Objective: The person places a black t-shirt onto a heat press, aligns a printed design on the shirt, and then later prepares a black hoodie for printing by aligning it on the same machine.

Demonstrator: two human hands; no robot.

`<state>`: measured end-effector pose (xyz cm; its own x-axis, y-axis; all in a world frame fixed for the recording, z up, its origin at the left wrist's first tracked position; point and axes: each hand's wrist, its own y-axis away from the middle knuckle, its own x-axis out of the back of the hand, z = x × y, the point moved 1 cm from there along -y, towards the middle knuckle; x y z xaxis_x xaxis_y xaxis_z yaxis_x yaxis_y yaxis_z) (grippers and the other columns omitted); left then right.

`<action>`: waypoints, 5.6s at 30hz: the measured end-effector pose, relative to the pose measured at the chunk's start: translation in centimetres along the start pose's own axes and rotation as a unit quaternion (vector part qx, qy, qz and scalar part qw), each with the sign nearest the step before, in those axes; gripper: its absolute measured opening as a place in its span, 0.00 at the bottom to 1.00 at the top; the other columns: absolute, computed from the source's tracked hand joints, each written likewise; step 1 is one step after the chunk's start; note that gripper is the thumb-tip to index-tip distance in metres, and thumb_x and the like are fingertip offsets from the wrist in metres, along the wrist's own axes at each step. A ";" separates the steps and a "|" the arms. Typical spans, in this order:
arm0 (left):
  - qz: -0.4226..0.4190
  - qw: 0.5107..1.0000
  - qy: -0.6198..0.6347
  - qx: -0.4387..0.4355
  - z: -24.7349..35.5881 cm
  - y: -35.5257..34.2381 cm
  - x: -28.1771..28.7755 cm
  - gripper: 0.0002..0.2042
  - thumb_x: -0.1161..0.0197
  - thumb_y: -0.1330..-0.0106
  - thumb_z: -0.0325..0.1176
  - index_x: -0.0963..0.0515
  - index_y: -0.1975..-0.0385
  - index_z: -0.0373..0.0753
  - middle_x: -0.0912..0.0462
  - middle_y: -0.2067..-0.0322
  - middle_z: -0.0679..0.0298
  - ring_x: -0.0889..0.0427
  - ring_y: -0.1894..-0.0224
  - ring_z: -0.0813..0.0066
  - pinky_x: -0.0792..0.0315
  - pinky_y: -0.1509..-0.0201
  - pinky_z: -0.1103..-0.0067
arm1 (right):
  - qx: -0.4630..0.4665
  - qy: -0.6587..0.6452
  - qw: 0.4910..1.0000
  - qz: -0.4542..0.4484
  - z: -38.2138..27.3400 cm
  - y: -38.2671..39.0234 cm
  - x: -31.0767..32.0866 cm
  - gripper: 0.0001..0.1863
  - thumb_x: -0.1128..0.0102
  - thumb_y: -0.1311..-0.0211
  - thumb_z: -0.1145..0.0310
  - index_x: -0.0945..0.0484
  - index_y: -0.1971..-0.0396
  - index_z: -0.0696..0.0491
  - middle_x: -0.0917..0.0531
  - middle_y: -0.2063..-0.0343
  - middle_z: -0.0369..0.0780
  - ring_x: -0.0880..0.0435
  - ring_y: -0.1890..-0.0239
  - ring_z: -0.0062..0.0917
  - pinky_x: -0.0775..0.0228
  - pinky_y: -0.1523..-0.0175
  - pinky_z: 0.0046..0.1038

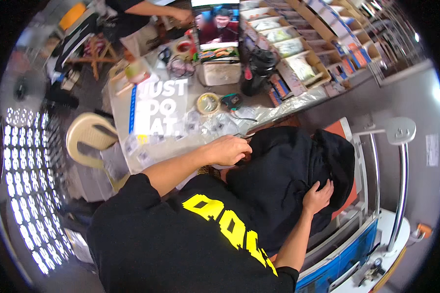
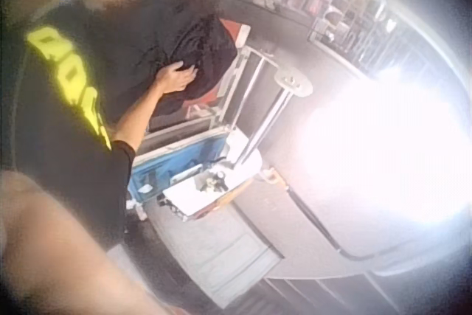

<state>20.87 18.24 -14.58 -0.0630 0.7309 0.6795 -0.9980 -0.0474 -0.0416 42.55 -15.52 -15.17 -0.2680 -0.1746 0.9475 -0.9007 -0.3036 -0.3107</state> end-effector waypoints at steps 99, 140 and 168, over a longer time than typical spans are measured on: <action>0.251 0.964 -0.086 -0.027 1.1 -2.2 15.6 0.04 0.38 0.38 0.27 0.20 0.67 0.35 0.17 0.67 0.54 0.16 0.63 0.53 0.23 0.59 0.67 | -0.047 -0.043 0.998 0.030 -0.5 0.6 1.7 0.28 0.39 0.40 0.60 0.27 0.40 0.55 0.28 0.35 0.45 0.35 0.30 0.41 0.43 0.30 0.45; -0.026 0.885 -0.438 0.156 -1.6 -61.2 36.1 0.32 0.42 0.48 0.16 0.18 0.44 0.56 0.14 0.48 0.61 0.16 0.45 0.59 0.21 0.47 0.65 | -0.083 -0.042 0.996 -0.016 -0.7 -1.4 2.1 0.27 0.40 0.50 0.60 0.24 0.47 0.53 0.25 0.41 0.46 0.30 0.35 0.45 0.43 0.32 0.46; 0.061 0.930 -0.361 0.036 -1.3 -60.2 40.4 0.17 0.22 0.51 0.26 0.14 0.58 0.41 0.11 0.59 0.54 0.12 0.57 0.59 0.19 0.50 0.65 | -0.078 -0.044 0.996 -0.009 -0.9 -1.7 2.3 0.27 0.41 0.50 0.61 0.25 0.47 0.53 0.25 0.41 0.46 0.30 0.35 0.45 0.43 0.32 0.46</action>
<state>78.36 51.54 14.39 -0.1327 0.0711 0.9886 -0.9790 -0.1651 -0.1196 43.11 -14.53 -12.39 -0.2259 -0.2544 0.9403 -0.9491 -0.1600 -0.2713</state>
